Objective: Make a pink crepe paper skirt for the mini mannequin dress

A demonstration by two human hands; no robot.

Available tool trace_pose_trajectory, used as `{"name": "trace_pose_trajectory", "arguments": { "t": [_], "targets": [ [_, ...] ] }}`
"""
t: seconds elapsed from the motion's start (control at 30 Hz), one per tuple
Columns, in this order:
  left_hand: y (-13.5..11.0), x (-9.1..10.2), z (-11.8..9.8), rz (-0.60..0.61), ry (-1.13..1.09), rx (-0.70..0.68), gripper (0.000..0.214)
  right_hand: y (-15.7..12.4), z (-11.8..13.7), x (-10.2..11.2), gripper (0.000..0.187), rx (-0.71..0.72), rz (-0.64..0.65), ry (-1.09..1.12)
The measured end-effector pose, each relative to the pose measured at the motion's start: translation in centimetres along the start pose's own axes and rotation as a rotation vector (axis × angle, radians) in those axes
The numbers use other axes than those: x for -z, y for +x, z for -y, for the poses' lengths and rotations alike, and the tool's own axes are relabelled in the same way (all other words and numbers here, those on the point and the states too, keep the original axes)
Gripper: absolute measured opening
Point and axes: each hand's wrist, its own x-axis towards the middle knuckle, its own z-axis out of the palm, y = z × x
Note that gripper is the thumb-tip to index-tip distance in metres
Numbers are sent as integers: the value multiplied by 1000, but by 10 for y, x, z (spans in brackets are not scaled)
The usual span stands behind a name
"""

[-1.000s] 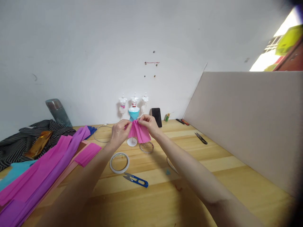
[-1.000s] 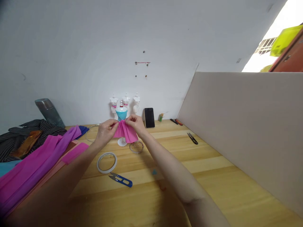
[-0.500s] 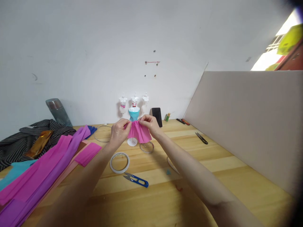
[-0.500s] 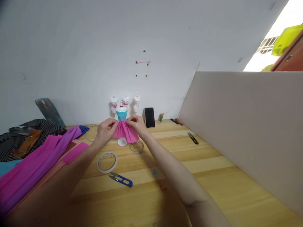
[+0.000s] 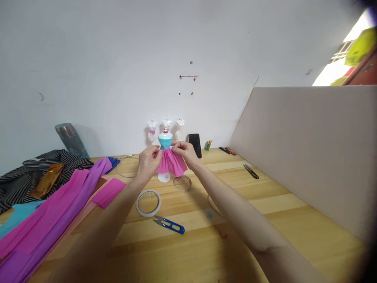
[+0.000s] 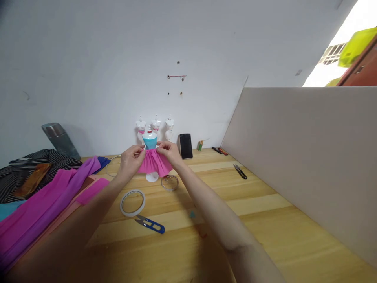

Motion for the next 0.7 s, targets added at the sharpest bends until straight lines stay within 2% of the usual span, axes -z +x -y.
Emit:
{"name": "trace_pose_trajectory", "arguments": {
  "t": [0.3,0.7],
  "targets": [
    [3,-3,7,22,1,40,17,2,-1,0,12,-36,3,56],
    [9,-2,4,17,10,50,17,7,-8,2,13,-51,-19,71]
  ]
}}
